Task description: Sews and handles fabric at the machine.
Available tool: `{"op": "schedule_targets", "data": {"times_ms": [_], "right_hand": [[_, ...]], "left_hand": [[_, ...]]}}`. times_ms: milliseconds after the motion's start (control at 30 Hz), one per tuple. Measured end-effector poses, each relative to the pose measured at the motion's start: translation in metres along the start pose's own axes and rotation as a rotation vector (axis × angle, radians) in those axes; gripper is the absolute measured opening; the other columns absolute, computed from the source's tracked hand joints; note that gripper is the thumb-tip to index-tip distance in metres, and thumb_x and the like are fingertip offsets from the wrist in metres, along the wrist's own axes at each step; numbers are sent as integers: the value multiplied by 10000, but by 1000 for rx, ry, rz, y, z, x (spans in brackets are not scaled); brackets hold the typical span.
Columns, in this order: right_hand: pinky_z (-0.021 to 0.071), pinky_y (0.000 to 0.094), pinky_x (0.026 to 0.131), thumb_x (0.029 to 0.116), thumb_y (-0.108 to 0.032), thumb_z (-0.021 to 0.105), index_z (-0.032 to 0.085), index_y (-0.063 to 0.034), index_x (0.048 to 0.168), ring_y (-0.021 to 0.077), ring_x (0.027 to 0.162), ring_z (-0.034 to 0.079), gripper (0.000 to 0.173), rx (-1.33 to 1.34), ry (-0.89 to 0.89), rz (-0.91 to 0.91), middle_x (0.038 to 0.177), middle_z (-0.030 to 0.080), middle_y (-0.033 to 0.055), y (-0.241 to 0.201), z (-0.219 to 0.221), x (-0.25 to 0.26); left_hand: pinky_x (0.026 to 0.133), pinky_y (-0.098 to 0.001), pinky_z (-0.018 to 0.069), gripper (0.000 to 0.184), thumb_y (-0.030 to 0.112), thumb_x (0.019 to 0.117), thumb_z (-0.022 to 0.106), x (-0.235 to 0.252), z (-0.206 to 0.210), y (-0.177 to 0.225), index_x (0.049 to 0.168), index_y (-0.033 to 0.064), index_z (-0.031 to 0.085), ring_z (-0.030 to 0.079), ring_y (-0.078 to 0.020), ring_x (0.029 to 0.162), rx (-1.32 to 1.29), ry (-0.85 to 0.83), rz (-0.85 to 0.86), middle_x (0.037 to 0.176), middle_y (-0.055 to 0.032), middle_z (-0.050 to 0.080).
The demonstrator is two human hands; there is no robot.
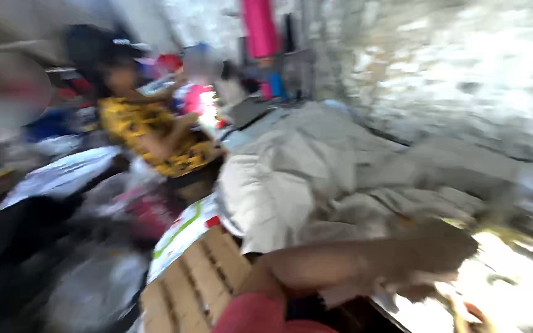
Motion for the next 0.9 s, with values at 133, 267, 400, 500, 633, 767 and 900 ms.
{"op": "schedule_targets", "data": {"times_ms": [133, 267, 400, 500, 633, 767, 900], "right_hand": [[603, 559, 738, 925, -202, 695, 760, 24, 1061, 357, 846, 754, 272, 73, -79, -27, 973, 759, 191, -29, 21, 4], [504, 576, 995, 1023, -340, 606, 669, 31, 1232, 376, 1120, 672, 430, 245, -605, 182, 1185, 693, 234, -52, 67, 28], [525, 260, 897, 923, -102, 685, 702, 125, 1082, 155, 961, 683, 278, 638, -381, 74, 1026, 729, 200, -65, 107, 37], [409, 250, 1066, 1005, 26, 561, 540, 166, 1333, 183, 1198, 584, 358, 680, -797, 429, 1338, 603, 267, -59, 107, 12], [496, 478, 1001, 961, -87, 653, 673, 132, 1144, 347, 1090, 673, 287, 510, -569, 215, 1125, 696, 284, -33, 82, -1], [566, 312, 930, 995, -109, 587, 743, 52, 1116, 160, 1007, 725, 255, 556, -4, 164, 1082, 753, 157, 12, 33, 4], [558, 475, 852, 911, -59, 649, 715, 116, 994, 350, 911, 720, 204, 372, -122, 176, 935, 723, 254, -23, 23, 22]], "left_hand": [[732, -534, 537, 166, 137, 958, 649, 14, -7, 4, 931, -15, 708, 694, -340, 867, 15, 72, 157, 882, -174, 698], [660, -532, 522, 208, 179, 974, 639, 20, -3, 25, 857, 17, 697, 692, -338, 784, 125, 74, 239, 792, -151, 677], [731, -540, 524, 300, 204, 1048, 525, 15, 19, 46, 942, -14, 703, 699, -376, 851, 210, -99, 281, 854, -193, 693], [753, -563, 532, 253, 143, 1035, 520, -3, 48, 52, 1039, -21, 712, 708, -414, 849, 285, -110, 385, 883, -223, 704], [619, -513, 560, 101, 103, 902, 697, -21, 56, 36, 855, 20, 730, 693, -349, 659, 323, 167, 509, 720, -151, 672], [546, -489, 543, 228, 152, 936, 609, -22, 39, 27, 787, 2, 695, 685, -348, 616, 217, 313, 501, 681, -157, 647], [495, -440, 512, 198, 125, 888, 609, -21, 39, 44, 743, 10, 680, 665, -317, 558, 264, 417, 508, 619, -136, 616]]}}
Point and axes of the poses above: each hand's wrist, its own x-axis towards the middle knuckle, its own z-axis out of the palm, y = z × x, the point moved 8 cm from there along x, towards the middle knuckle
